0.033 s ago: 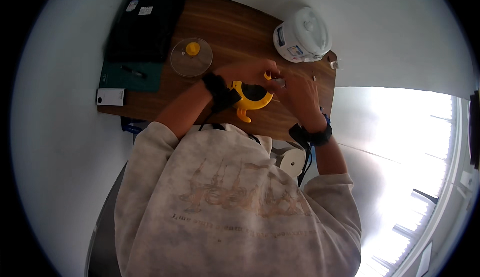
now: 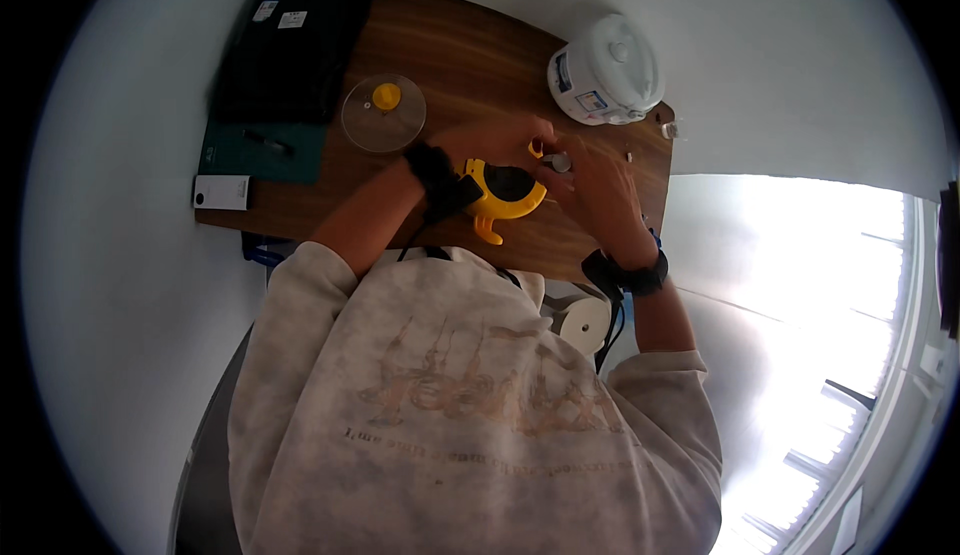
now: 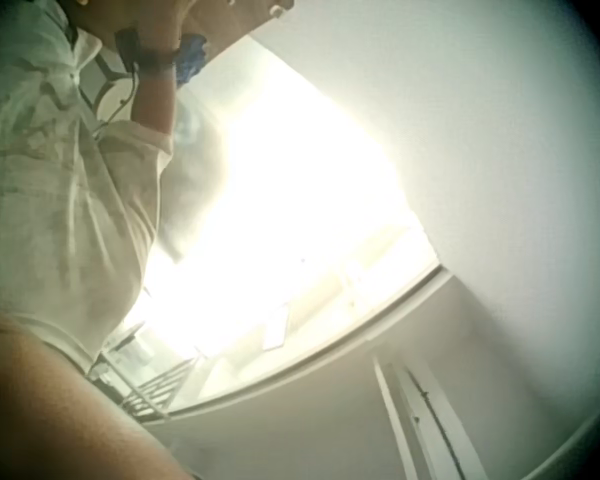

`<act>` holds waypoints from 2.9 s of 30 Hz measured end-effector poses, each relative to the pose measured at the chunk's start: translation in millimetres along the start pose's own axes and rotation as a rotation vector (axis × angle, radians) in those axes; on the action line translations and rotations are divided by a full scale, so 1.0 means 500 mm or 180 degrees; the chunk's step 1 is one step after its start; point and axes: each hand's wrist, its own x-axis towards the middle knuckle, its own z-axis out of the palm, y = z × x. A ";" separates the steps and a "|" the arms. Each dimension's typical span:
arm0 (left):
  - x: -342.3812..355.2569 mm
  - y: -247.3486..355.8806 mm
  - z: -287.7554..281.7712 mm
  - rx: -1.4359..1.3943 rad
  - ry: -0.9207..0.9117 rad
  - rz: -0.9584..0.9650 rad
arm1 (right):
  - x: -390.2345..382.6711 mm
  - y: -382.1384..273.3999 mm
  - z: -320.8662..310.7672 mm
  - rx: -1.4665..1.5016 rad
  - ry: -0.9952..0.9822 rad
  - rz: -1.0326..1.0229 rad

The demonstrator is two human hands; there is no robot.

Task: The person uses a screwdriver to remove screws from the bottom of a yellow electric kettle. They remove the base plate, inspect the interior, and then reattach the base plate, securing it with the screws.

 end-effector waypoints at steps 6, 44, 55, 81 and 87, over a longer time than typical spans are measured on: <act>0.011 -0.031 -0.005 -0.0240 -0.0246 0.0305 | -0.010 0.033 0.000 0.0441 -0.0203 0.0008; -0.062 -0.135 0.064 0.1547 -0.0477 -0.1739 | 0.011 0.024 0.042 -0.0073 -0.0159 -0.0226; -0.066 -0.158 0.063 0.1355 -0.0526 -0.1721 | 0.032 0.016 0.030 -0.0673 -0.0727 0.0638; -0.071 -0.162 0.065 0.1378 -0.0530 -0.1858 | 0.028 0.009 0.006 -0.0692 -0.1109 0.0183; -0.071 -0.141 0.062 0.1283 -0.0517 -0.1893 | 0.025 0.042 0.033 0.0287 -0.0497 -0.0858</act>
